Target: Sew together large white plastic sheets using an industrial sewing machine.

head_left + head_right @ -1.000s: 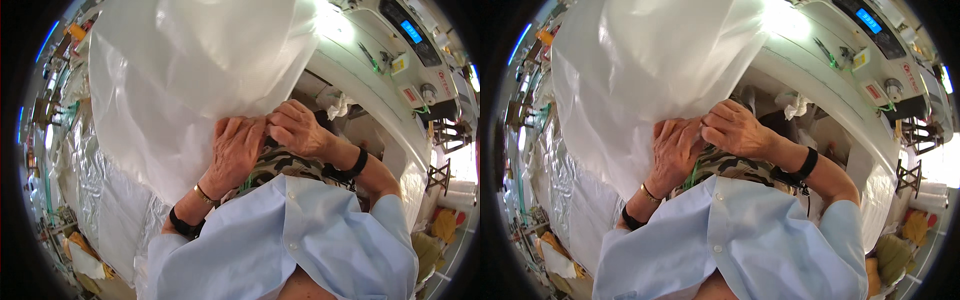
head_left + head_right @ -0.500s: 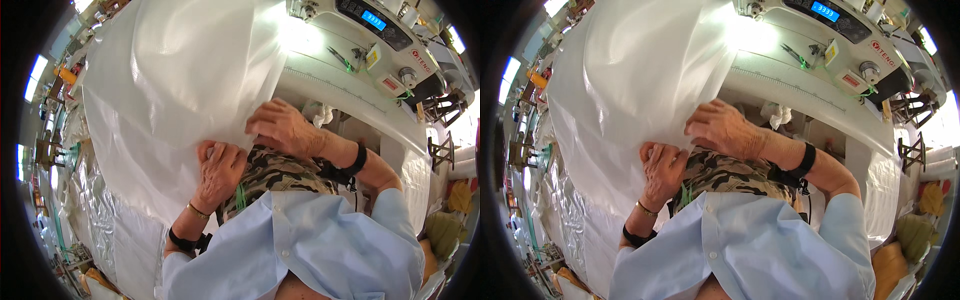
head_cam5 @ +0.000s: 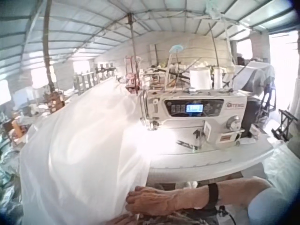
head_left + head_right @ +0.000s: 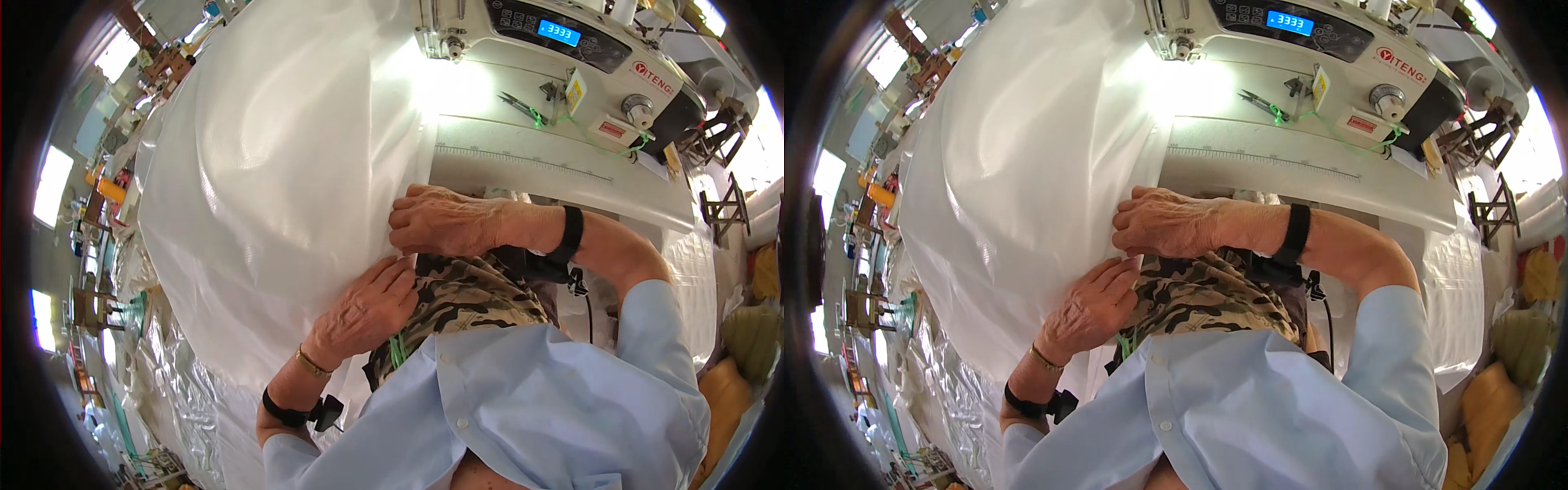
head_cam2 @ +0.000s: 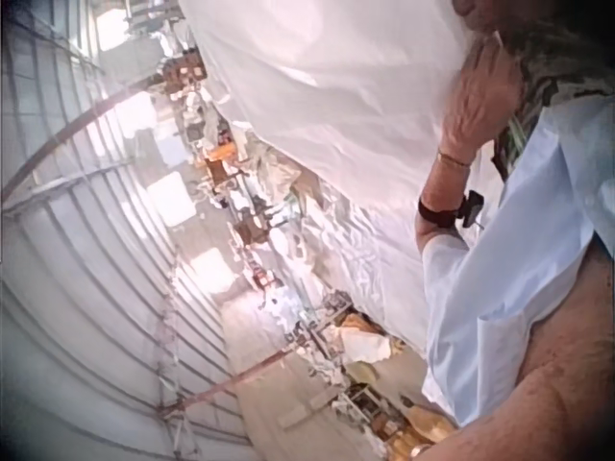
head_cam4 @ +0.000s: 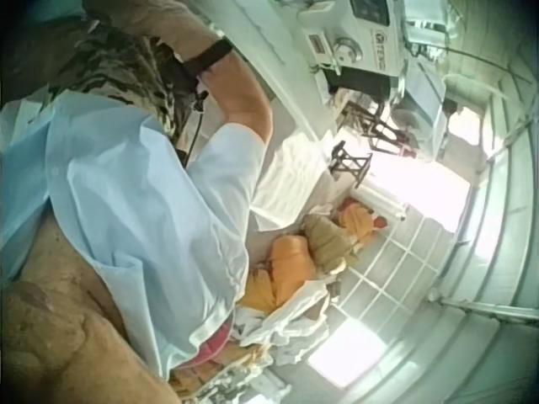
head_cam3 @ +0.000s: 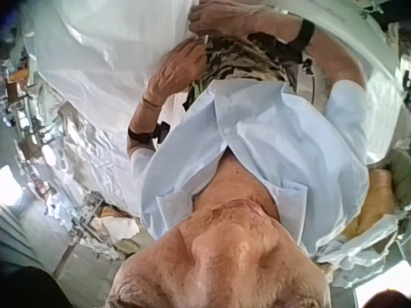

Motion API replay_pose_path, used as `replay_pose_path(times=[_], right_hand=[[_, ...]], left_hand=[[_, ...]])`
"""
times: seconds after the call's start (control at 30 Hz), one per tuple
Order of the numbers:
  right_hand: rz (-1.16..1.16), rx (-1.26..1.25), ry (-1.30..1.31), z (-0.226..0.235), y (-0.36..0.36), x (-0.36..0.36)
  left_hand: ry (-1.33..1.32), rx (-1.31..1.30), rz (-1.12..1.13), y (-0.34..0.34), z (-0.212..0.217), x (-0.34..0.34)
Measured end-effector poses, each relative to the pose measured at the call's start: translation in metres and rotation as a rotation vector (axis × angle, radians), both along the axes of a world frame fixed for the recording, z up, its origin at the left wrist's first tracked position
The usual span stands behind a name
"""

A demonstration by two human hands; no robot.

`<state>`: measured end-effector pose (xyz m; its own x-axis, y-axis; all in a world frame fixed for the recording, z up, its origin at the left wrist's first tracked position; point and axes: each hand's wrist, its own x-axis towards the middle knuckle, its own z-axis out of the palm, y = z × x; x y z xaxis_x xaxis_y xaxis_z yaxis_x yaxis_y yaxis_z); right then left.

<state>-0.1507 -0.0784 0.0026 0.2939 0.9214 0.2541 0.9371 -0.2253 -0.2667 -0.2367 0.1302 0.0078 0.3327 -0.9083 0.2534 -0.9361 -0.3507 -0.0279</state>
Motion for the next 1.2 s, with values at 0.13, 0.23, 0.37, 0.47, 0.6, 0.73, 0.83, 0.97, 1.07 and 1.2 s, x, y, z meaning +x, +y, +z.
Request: replay_pose_path(times=[0.13,0.23,0.37,0.47,0.6,0.73,0.83,0.97,1.07,1.2], right_hand=[[-0.014,-0.026,0.086,-0.001,0.002,0.007],[0.004,0.001,0.122,-0.006,0.001,0.017],[-0.017,0.058,0.184,-0.003,-0.007,0.031],[-0.049,0.126,0.172,-0.007,-0.013,0.04],[-0.086,0.138,0.133,-0.011,-0.022,0.056],[-0.167,0.13,0.132,-0.014,-0.031,0.07],[-0.166,0.155,0.142,-0.018,-0.035,0.082],[-0.133,0.178,0.145,-0.015,-0.038,0.096],[-0.136,0.196,0.178,-0.019,-0.042,0.107],[-0.132,0.188,0.211,-0.017,-0.046,0.121]], left_hand=[[0.091,-0.15,0.119,-0.002,0.005,0.003],[0.184,-0.248,0.158,0.0,0.005,0.005],[0.277,-0.346,0.206,0.005,0.004,0.007],[0.305,-0.393,0.22,0.008,0.002,0.008],[0.359,-0.435,0.24,0.011,0.006,0.01],[0.409,-0.455,0.26,0.012,0.008,0.014],[0.434,-0.465,0.268,0.012,0.008,0.016],[0.46,-0.511,0.298,0.016,0.007,0.016],[0.493,-0.525,0.312,0.015,0.008,0.019],[0.518,-0.527,0.31,0.017,0.006,0.022]])
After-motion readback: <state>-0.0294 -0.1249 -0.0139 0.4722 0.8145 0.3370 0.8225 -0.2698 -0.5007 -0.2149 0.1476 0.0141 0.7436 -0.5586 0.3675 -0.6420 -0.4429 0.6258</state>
